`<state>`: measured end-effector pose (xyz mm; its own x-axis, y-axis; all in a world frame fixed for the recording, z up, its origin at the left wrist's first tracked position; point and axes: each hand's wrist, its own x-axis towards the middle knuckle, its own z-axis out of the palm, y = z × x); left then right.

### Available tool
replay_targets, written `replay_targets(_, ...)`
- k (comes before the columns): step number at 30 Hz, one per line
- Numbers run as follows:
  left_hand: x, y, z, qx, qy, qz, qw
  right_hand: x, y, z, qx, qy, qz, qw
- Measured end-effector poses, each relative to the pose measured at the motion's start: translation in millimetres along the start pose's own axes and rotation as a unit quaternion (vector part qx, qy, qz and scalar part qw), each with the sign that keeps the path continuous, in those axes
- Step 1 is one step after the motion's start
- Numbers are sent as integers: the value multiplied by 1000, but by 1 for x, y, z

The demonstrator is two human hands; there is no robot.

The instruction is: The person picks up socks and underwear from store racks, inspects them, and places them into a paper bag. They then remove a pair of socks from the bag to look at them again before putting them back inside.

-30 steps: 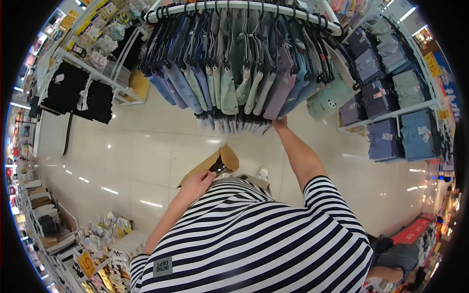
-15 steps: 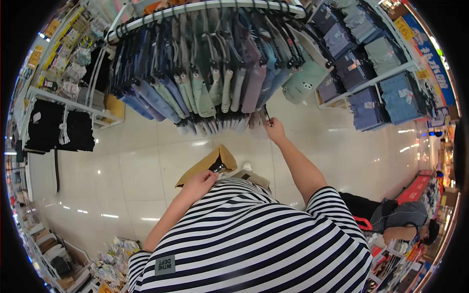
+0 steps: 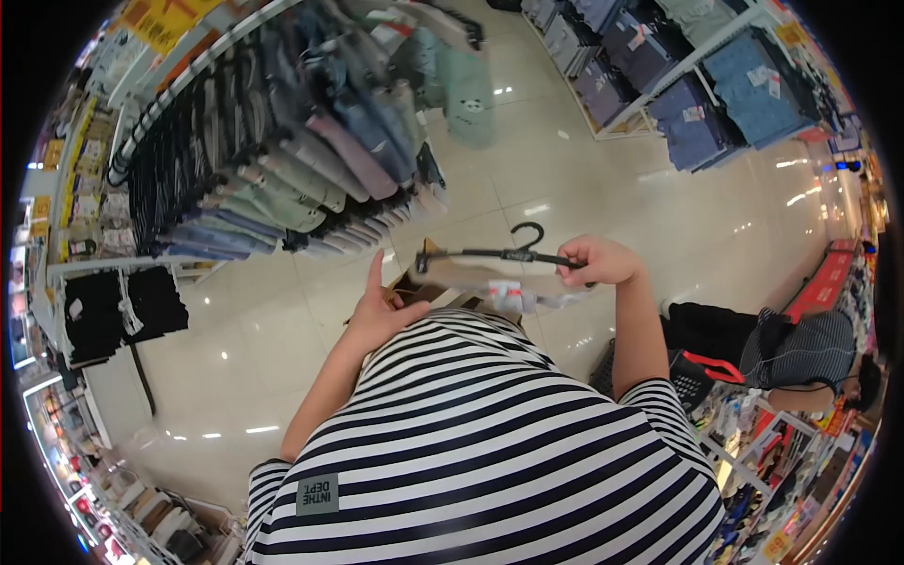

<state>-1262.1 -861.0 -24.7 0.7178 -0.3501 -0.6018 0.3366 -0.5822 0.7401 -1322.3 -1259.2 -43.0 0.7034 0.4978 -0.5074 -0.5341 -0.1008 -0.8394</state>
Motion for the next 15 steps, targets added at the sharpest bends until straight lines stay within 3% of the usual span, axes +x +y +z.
replay_targets(2, 19, 4, 11, -24, -83, 204, 975, -8, -17, -12, 40, -109, -49, 992)
replay_targets(4, 39, -8, 21, -46, -175, 241, 954, 8, -6, -28, 46, -169, -95, 980)
replay_targets(6, 31, 14, 34, -21, -196, 177, 964, 22, 1, -35, 74, -197, -100, 972)
replay_targets(8, 22, 36, 48, 3, -213, 114, 970, 36, 11, -35, 160, -193, -175, 952)
replay_targets(9, 24, 36, 52, -8, -198, 152, 968, 41, 12, -33, 199, -189, -213, 938)
replay_targets(13, 22, 49, 56, -26, -121, 60, 991, 17, 17, -46, 191, -92, -278, 937)
replay_targets(15, 23, 48, 59, -38, -99, 33, 994, -5, 10, -40, 209, -21, -239, 948)
